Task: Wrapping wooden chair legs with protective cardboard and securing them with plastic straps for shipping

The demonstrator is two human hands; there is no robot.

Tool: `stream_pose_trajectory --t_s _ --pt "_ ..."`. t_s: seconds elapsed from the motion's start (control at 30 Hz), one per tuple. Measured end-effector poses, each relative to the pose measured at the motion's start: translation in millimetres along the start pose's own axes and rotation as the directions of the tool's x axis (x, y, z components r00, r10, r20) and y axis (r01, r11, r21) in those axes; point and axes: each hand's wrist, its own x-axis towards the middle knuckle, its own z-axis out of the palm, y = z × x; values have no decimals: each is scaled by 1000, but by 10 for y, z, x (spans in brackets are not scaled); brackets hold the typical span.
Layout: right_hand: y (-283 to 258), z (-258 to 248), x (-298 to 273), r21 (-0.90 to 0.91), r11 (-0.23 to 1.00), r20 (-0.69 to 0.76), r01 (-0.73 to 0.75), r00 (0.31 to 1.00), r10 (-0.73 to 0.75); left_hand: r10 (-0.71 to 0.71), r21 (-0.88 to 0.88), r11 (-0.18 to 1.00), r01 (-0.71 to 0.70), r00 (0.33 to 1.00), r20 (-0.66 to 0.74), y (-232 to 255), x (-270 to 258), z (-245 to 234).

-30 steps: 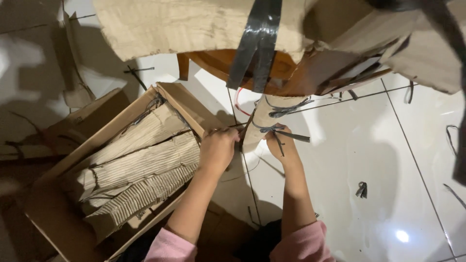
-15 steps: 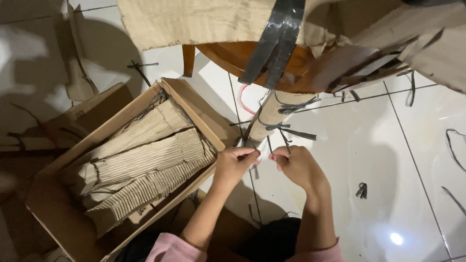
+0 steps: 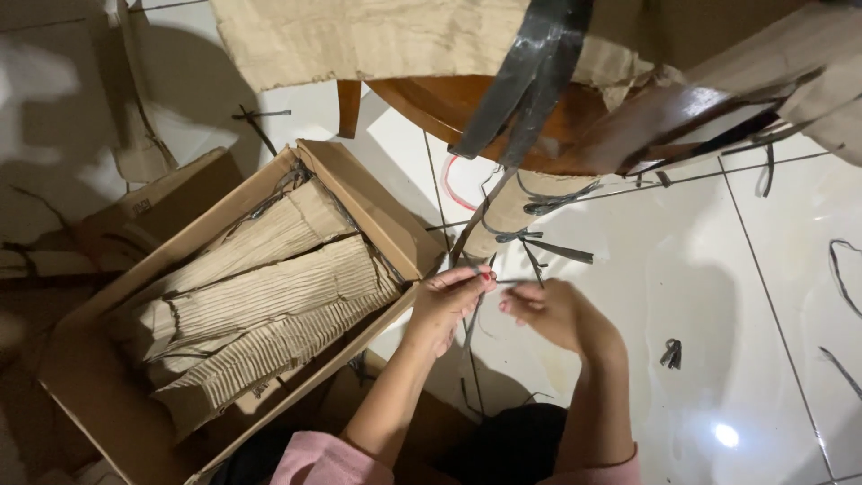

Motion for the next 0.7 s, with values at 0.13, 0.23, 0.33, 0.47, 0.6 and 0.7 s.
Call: stream_pose_trajectory --t_s 0.13,0.23,0.33,0.47,0.6,0.7 --pt "208 73 166 307 948 -177 81 984 -27 8 -39 999 -7 1000 9 -9 -24 27" --pt "167 152 228 425 881 -277 209 956 -93 1 -37 999 0 1000 24 -95 8 -15" --pt "105 185 244 442 871 -322 215 944 -70 -2 -48 999 3 1000 15 -83 -15 -24" --pt "41 117 128 362 917 -268 168 961 -70 -8 -36 999 9 1000 9 -31 -59 -44" --pt "77 93 87 264 951 -131 164 982 -133 -22 -33 999 23 999 33 -70 -29 -62" --pt "74 104 53 225 961 -22 162 987 -161 -17 -57 998 20 998 56 32 -63 -8"
